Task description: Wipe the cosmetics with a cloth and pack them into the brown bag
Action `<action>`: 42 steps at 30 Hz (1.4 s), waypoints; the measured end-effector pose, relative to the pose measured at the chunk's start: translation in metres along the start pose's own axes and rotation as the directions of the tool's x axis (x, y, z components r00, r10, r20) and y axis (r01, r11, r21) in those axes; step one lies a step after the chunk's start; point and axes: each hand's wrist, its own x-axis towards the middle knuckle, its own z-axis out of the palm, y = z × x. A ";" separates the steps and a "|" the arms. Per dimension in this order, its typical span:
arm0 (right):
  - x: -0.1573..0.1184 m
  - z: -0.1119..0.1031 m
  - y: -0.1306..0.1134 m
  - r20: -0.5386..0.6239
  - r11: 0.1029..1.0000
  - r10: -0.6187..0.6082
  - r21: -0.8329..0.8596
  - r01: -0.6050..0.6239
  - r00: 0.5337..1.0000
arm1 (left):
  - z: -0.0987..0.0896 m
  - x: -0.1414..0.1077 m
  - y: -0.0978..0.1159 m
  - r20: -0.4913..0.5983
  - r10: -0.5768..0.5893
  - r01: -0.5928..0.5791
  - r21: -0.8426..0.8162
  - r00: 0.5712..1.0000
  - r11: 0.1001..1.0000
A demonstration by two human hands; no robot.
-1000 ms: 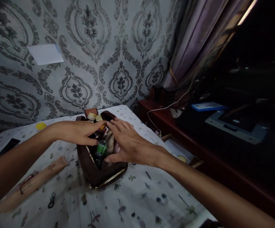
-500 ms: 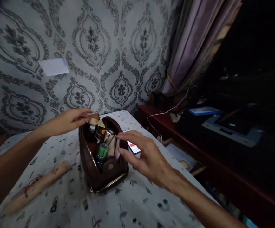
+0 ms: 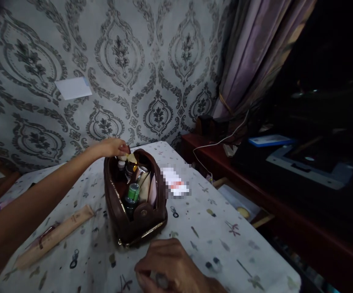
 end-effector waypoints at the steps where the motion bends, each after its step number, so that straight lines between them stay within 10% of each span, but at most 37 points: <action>1: -0.002 0.004 0.004 -0.012 1.000 0.009 0.014 -0.009 1.000 | -0.001 0.003 0.003 0.025 -0.003 0.003 0.017 1.000 1.000; 10: -0.006 0.013 0.024 -0.010 0.996 0.085 0.026 -0.084 0.996 | 0.004 0.021 0.004 0.116 -0.044 0.038 0.052 0.992 0.998; 18: -0.011 0.024 0.040 -0.023 0.990 0.133 0.048 -0.132 0.991 | 0.001 0.015 -0.015 -0.059 -0.079 0.077 -0.036 0.995 0.996; 25: -0.009 0.023 0.044 0.039 0.984 0.162 0.075 -0.164 0.986 | -0.001 0.001 -0.015 -0.100 0.089 -0.124 -0.445 0.991 0.887; 42: -0.007 0.016 0.042 0.112 0.971 0.235 0.013 -0.238 0.966 | 0.027 0.008 0.009 -0.186 0.200 -0.249 -0.296 0.962 0.922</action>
